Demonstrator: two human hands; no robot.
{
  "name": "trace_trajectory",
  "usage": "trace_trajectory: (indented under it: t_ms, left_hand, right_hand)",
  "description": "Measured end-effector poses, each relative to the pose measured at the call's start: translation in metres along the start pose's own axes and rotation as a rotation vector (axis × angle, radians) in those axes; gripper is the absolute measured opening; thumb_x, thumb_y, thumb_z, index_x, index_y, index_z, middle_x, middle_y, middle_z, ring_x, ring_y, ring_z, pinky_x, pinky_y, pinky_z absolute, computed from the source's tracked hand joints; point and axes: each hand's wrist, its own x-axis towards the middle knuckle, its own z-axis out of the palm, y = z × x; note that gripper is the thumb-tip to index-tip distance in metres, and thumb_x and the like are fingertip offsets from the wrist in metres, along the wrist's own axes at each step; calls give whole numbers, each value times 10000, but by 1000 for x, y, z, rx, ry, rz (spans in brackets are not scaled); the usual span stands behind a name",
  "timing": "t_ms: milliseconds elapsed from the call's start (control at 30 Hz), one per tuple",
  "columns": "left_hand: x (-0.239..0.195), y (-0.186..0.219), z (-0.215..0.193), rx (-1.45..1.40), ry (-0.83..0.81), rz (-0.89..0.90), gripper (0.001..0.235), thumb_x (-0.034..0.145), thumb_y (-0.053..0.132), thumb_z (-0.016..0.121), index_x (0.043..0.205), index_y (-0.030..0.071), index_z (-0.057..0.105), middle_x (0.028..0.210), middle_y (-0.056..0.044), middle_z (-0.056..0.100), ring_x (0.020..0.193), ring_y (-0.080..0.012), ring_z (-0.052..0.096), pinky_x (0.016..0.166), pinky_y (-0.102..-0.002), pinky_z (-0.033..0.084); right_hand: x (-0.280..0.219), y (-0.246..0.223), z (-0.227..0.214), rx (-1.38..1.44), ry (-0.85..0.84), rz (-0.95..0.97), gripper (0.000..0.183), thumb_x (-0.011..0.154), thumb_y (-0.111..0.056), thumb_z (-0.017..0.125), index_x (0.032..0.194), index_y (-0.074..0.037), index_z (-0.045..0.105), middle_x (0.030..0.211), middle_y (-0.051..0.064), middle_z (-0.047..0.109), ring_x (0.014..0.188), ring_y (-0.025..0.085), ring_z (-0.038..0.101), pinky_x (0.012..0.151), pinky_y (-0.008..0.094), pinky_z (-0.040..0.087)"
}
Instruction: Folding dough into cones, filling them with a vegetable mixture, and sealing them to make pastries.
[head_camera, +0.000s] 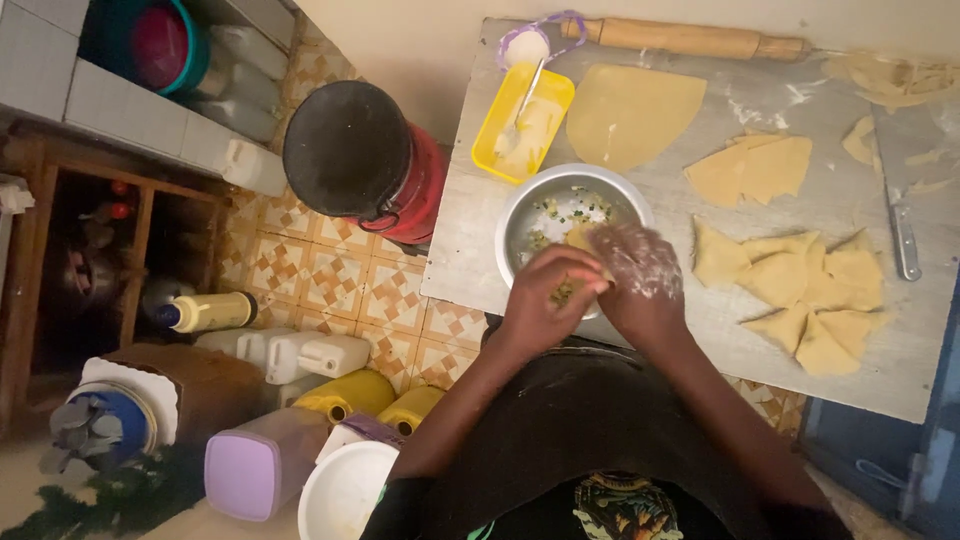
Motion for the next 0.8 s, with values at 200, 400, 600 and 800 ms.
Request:
trace_trajectory:
  t_ms: [200,400,600,800]
  left_hand:
    - [16,35,-16,-213,370,-386,237,844,188,468,1020,53,553,1027,-129,536,976,-251,519,905,-436,393]
    - [9,-21,-6,-1020,-5,-329,550,948,424,395,1342,40,363,1303,-162,468,1142,-225,517,971,-362,421]
    - [-3,-25,-3,-1109,69,-271,445,951,309,418,1226,-42,413,1250,-239,484,1096,-285,545,984,-386,413]
    - [-8,-19,1,-896,239,-306,355,933,302,483,1048,-33,487,1069,-188,587,1018,-234,585,934,-332,444]
  right_hand:
    - [35,-28,-37,523,333,102,186,739,-69,727,919,-26,711,830,83,679,750,268,633,753,325,498]
    - [44,-48,-40,784,313,112,259,686,-66,769,878,49,639,865,174,648,826,328,634,725,358,506]
    - [31,-43,-23,826,283,41,351,636,-99,798,880,84,625,870,195,651,829,363,634,771,430,498]
    - [17,-39,-9,931,187,251,276,703,-95,752,866,82,618,840,202,624,821,327,619,787,397,459]
